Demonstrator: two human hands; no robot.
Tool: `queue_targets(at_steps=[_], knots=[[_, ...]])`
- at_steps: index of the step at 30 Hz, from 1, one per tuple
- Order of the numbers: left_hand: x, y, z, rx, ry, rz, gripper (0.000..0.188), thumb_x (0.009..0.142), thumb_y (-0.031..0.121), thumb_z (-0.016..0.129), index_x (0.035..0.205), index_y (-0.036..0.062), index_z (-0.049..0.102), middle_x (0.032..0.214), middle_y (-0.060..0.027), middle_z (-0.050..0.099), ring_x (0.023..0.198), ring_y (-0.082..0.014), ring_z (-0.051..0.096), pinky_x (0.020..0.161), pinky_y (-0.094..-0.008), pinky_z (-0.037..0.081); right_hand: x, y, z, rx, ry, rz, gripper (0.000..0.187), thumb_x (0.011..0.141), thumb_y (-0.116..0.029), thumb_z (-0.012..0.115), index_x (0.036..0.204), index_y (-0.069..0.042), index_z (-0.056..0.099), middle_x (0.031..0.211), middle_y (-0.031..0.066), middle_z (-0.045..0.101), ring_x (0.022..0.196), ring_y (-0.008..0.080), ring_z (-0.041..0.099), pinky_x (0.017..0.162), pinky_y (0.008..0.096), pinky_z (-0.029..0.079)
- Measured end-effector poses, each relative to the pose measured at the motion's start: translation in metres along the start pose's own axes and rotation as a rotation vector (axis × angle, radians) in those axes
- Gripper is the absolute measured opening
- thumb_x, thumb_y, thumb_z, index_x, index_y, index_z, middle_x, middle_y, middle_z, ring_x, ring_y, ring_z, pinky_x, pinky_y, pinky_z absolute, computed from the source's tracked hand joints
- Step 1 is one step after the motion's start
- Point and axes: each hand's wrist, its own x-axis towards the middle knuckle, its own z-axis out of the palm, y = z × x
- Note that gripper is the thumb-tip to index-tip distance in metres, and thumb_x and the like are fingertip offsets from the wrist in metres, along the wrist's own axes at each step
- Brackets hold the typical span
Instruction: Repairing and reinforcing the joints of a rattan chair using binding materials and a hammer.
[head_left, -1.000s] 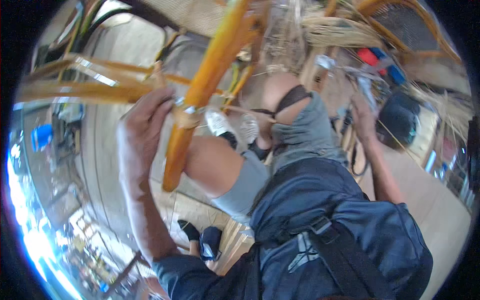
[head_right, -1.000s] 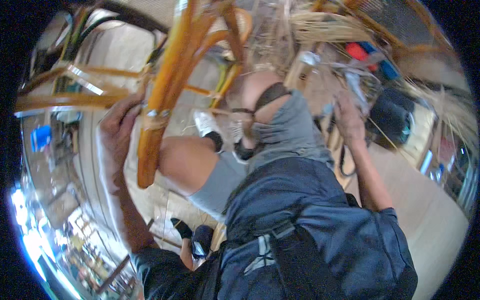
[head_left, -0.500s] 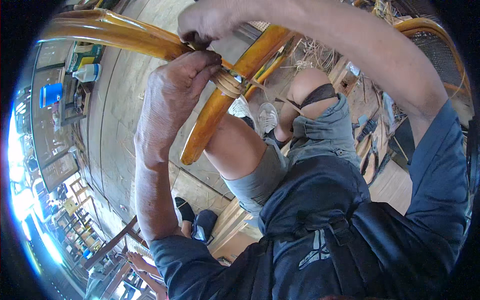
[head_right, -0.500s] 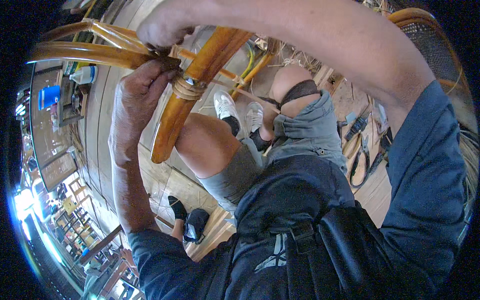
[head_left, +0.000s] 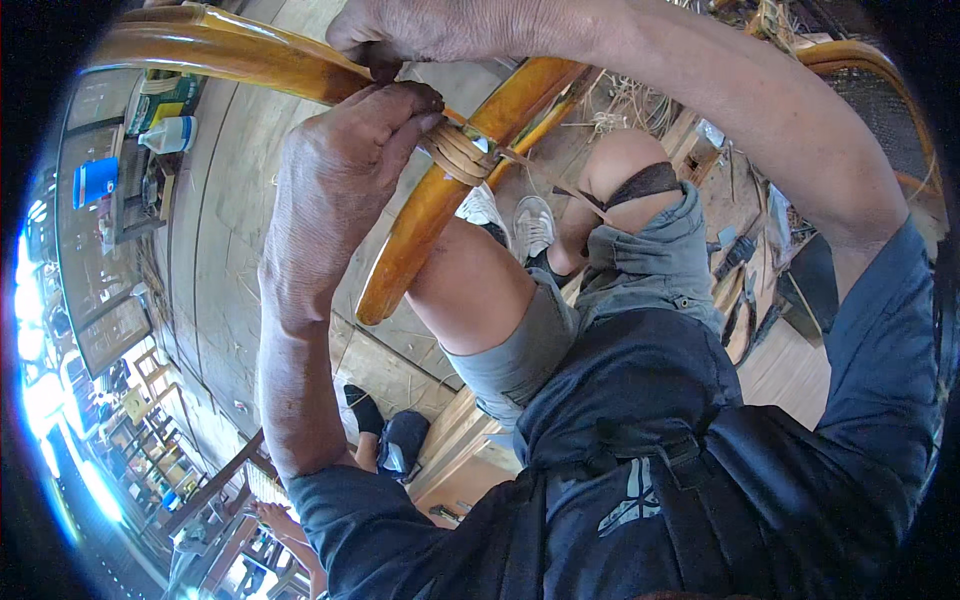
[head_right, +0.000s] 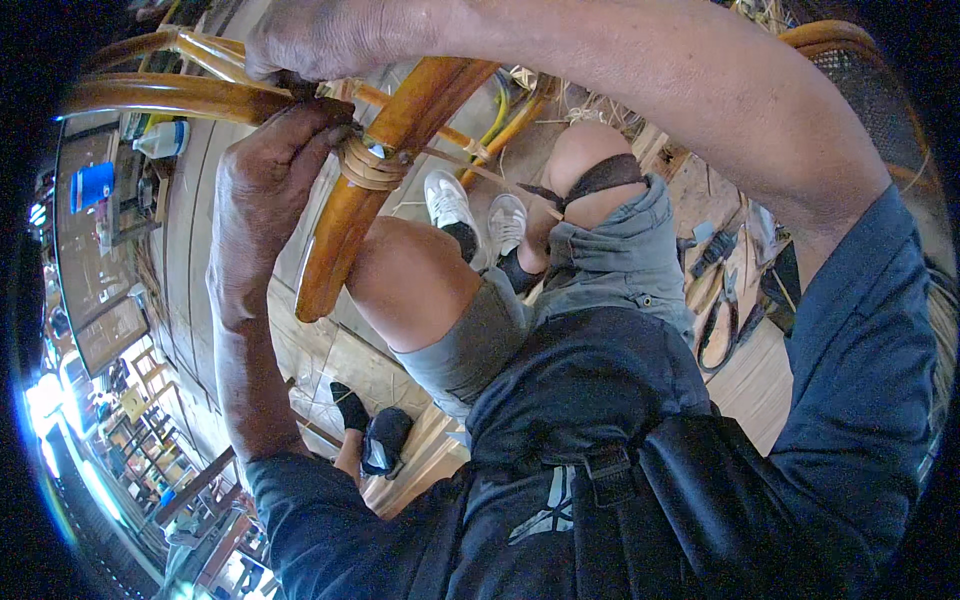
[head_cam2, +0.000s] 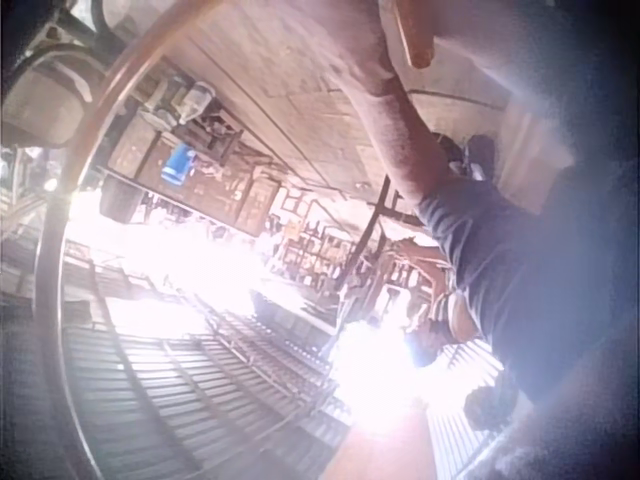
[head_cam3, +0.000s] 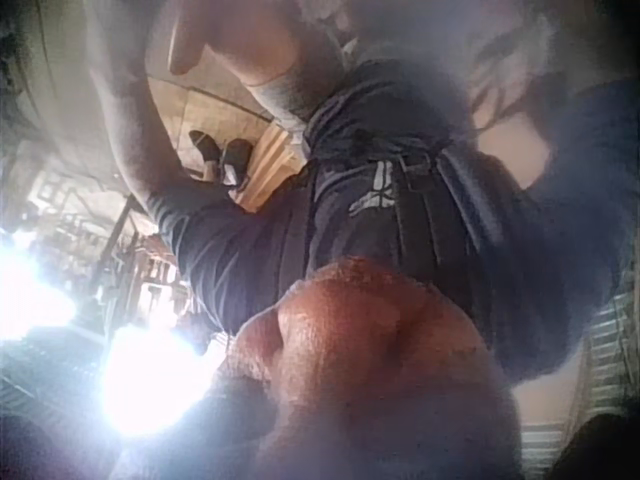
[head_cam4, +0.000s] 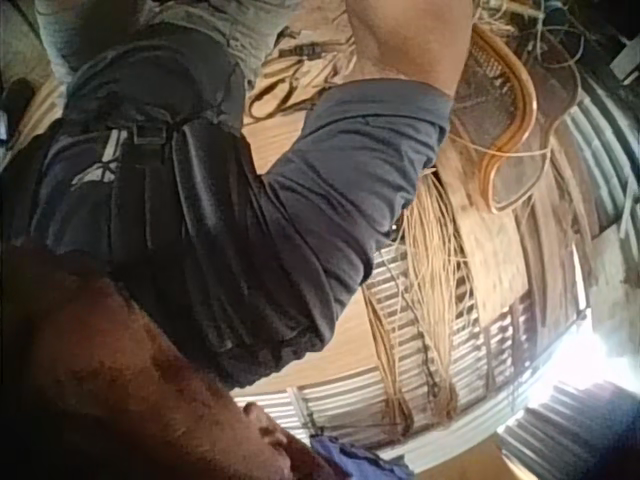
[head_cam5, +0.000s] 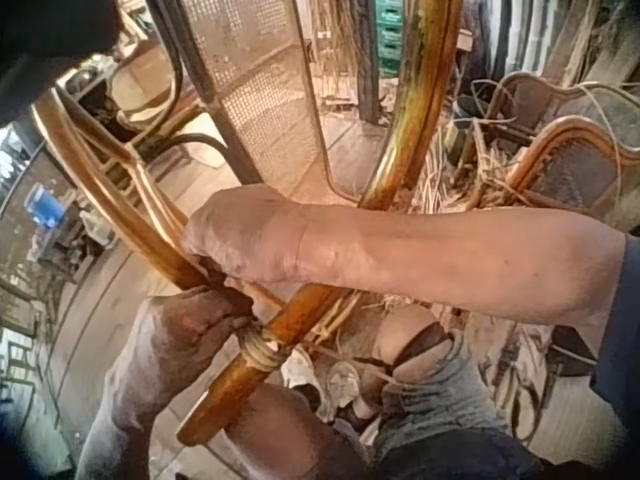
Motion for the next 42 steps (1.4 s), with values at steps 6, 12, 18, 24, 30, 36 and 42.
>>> queue_targets(at_steps=[6,12,18,24,30,36,42], knots=[[0.004,0.0,0.017,-0.057,0.092,-0.011,0.015,0.084,0.016,0.059,0.095,0.0077,0.065,0.087,-0.0105,0.065,0.079,-0.0275,0.064,0.07,-0.0328,0.052,-0.039,-0.059,-0.025,0.002,0.241,0.219,0.006,0.073,-0.004,0.056,0.077,0.001,0.054,0.065,0.013,0.052,0.056,0.0266,0.052,0.055,0.0381,0.045],[-0.005,-0.002,0.015,0.023,0.126,-0.042,0.017,0.084,0.022,0.059,0.096,0.0104,0.065,0.088,-0.0095,0.066,0.08,-0.0264,0.064,0.069,-0.0326,0.052,-0.122,-0.091,0.024,0.672,0.503,0.417,0.027,0.09,0.0,0.042,0.117,0.0,0.046,0.104,0.0144,0.061,0.055,0.0085,0.054,0.049,0.0217,0.045],[-0.007,-0.006,0.018,-0.07,0.114,-0.07,0.019,0.084,0.023,0.059,0.097,0.0101,0.065,0.087,-0.0099,0.066,0.079,-0.0263,0.065,0.068,-0.0321,0.052,-0.137,-0.104,0.049,0.949,0.605,0.508,0.035,0.082,0.011,0.042,0.116,0.006,0.038,0.108,0.0195,0.059,0.104,0.0258,0.06,0.084,0.0296,0.049],[-0.006,-0.008,0.014,-0.051,0.115,-0.053,0.019,0.084,0.022,0.061,0.097,0.0096,0.065,0.087,-0.01,0.066,0.078,-0.0253,0.065,0.068,-0.0311,0.052,-0.135,-0.109,0.044,0.935,0.543,0.522,0.039,0.084,0.009,0.039,0.122,0.003,0.035,0.112,0.0197,0.058,0.079,0.0146,0.057,0.066,0.0229,0.046],[-0.008,-0.012,0.01,-0.095,0.093,-0.042,0.017,0.083,0.017,0.061,0.098,0.0077,0.065,0.086,-0.0095,0.066,0.077,-0.0235,0.066,0.067,-0.0303,0.052,-0.132,-0.108,0.042,0.774,0.515,0.506,0.043,0.083,0.004,0.045,0.124,0.002,0.033,0.104,0.0201,0.06,0.066,0.0182,0.06,0.057,0.0267,0.048],[-0.001,0.008,0.005,-0.011,-0.04,-0.185,0.02,0.086,0.008,0.057,0.105,0.0008,0.062,0.098,-0.0101,0.066,0.089,-0.0164,0.062,0.081,-0.0269,0.046,-0.137,-0.106,0.046,0.633,0.512,0.462,0.042,0.08,-0.01,0.053,0.118,0.001,0.039,0.076,0.0219,0.059,0.064,0.038,0.061,0.056,0.0449,0.05],[-0.003,-0.006,0.0,-0.06,-0.068,-0.188,0.022,0.089,0.003,0.052,0.109,0.0004,0.061,0.103,-0.0105,0.064,0.096,-0.0157,0.06,0.086,-0.0283,0.046,-0.248,-0.057,0.078,0.125,0.53,0.619,0.036,0.084,-0.015,0.057,0.118,-0.003,0.049,0.094,0.0129,0.062,0.082,0.0279,0.063,0.07,0.0339,0.05]])
